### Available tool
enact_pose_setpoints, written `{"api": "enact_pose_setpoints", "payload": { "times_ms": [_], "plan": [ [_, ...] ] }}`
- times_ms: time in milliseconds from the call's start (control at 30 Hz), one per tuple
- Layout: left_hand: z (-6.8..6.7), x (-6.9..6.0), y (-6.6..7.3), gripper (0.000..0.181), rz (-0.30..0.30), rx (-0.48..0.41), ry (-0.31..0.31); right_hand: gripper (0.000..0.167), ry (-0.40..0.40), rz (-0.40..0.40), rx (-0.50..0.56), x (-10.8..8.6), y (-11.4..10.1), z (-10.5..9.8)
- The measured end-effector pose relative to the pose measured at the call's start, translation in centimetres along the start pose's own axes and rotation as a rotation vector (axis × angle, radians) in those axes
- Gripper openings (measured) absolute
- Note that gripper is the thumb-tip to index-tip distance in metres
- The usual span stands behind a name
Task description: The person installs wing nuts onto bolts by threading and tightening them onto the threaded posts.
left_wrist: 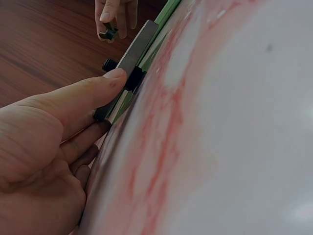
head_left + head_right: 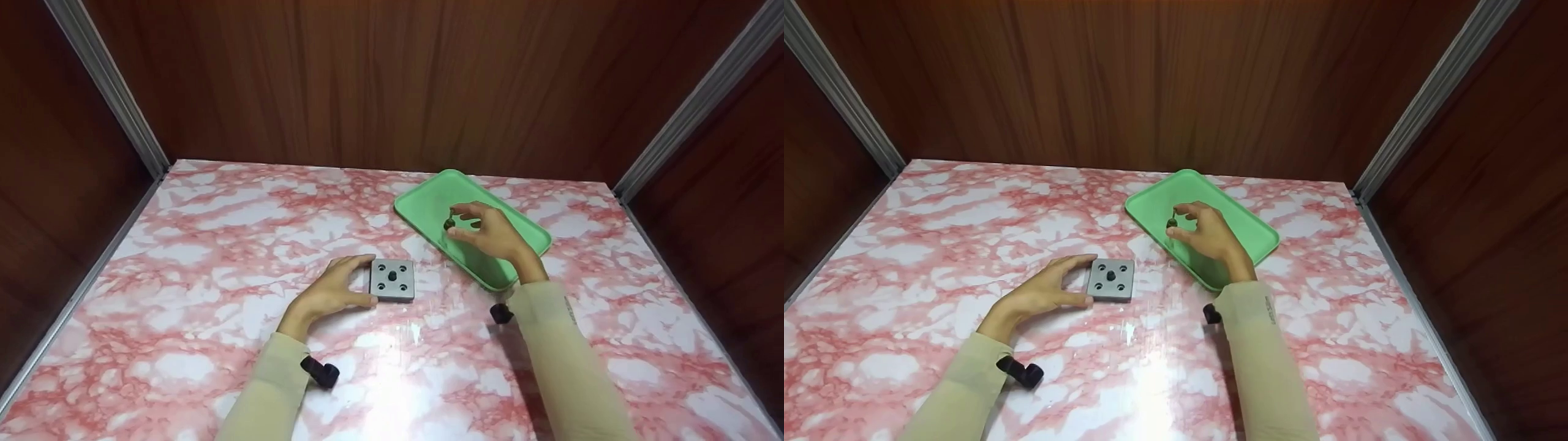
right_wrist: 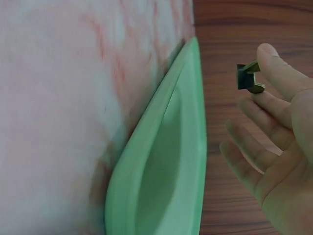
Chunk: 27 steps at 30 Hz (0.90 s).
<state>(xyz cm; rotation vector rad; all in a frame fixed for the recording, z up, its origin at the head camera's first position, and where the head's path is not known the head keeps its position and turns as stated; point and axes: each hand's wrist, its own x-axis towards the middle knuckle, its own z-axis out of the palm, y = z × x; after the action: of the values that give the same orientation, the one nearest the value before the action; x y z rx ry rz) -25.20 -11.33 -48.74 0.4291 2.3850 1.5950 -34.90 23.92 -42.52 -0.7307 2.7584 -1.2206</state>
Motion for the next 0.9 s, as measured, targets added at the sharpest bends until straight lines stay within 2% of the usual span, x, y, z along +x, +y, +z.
{"api": "enact_pose_setpoints", "payload": {
  "times_ms": [167,367,900],
  "plan": [
    [0.1,0.1,-0.1,0.091,0.006,0.017,0.000,0.057,0.014,-0.022,0.002,-0.8,-1.2,0.5],
    [0.0,0.0,0.1,0.090,0.004,-0.012,-0.001,0.056,0.014,-0.042,0.019,-1.4,-2.7,1.4],
    [0.1,-0.1,0.1,0.093,-0.021,-0.044,-0.002,0.055,-0.038,-0.103,0.021,-1.5,-5.7,4.4]
  ]
}}
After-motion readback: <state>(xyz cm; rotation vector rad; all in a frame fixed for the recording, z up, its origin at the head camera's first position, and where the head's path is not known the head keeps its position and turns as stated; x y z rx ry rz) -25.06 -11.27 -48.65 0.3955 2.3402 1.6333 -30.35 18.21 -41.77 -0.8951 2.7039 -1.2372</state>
